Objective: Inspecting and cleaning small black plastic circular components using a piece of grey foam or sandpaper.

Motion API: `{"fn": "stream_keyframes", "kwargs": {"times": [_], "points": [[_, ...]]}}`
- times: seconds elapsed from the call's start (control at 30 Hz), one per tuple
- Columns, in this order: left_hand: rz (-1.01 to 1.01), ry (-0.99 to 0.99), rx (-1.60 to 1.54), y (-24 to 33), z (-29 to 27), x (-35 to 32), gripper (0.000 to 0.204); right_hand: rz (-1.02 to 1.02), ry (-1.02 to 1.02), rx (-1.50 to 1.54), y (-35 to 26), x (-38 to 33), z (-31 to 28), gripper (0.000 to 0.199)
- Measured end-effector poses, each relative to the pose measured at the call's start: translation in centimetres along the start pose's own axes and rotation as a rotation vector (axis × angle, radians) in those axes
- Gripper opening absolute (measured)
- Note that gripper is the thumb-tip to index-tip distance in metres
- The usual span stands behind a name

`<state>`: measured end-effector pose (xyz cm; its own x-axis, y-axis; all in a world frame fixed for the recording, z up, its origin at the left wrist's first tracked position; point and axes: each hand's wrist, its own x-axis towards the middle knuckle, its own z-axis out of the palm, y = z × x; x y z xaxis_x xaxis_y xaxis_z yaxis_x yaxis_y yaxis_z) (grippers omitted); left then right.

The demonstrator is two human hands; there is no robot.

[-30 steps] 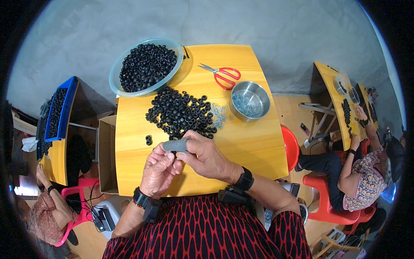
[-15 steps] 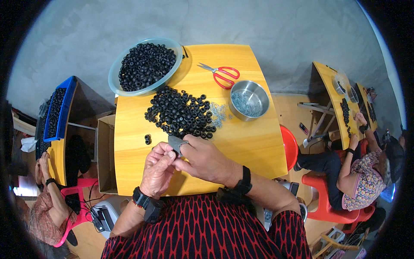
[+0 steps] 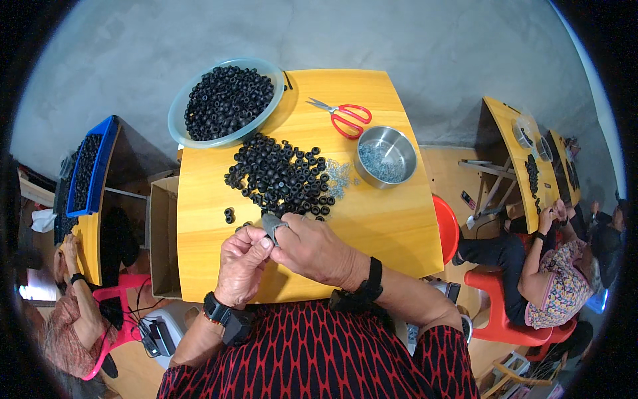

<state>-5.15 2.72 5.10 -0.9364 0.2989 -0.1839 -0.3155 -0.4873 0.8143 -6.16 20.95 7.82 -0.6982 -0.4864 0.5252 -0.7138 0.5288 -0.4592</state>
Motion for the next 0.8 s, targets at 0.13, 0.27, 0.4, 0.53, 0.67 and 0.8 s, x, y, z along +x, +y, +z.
{"fn": "stream_keyframes", "kwargs": {"times": [0.13,0.27,0.4,0.53,0.67,0.8], "points": [[0.017,0.015,0.096,0.4,0.6,-0.3,0.004,-0.043,-0.013,-0.044,0.1,-0.2,-0.1,0.026],[0.076,0.049,0.219,0.6,1.3,-0.5,0.003,-0.091,-0.134,-0.106,-0.3,0.5,-1.5,0.026],[0.089,0.036,0.266,0.6,1.4,-0.5,0.002,-0.083,-0.093,-0.093,0.1,-0.2,-1.0,0.026],[-0.011,-0.003,0.177,0.2,0.2,-0.4,0.005,-0.026,-0.027,-0.049,-0.2,-0.4,-0.3,0.028],[-0.107,-0.005,-0.058,0.1,-0.4,-0.4,0.009,0.117,-0.013,0.126,0.1,-0.1,0.4,0.032],[-0.067,-0.043,-0.046,0.2,-0.1,-0.8,0.013,0.157,-0.049,0.132,0.0,-0.5,0.4,0.033]]}}
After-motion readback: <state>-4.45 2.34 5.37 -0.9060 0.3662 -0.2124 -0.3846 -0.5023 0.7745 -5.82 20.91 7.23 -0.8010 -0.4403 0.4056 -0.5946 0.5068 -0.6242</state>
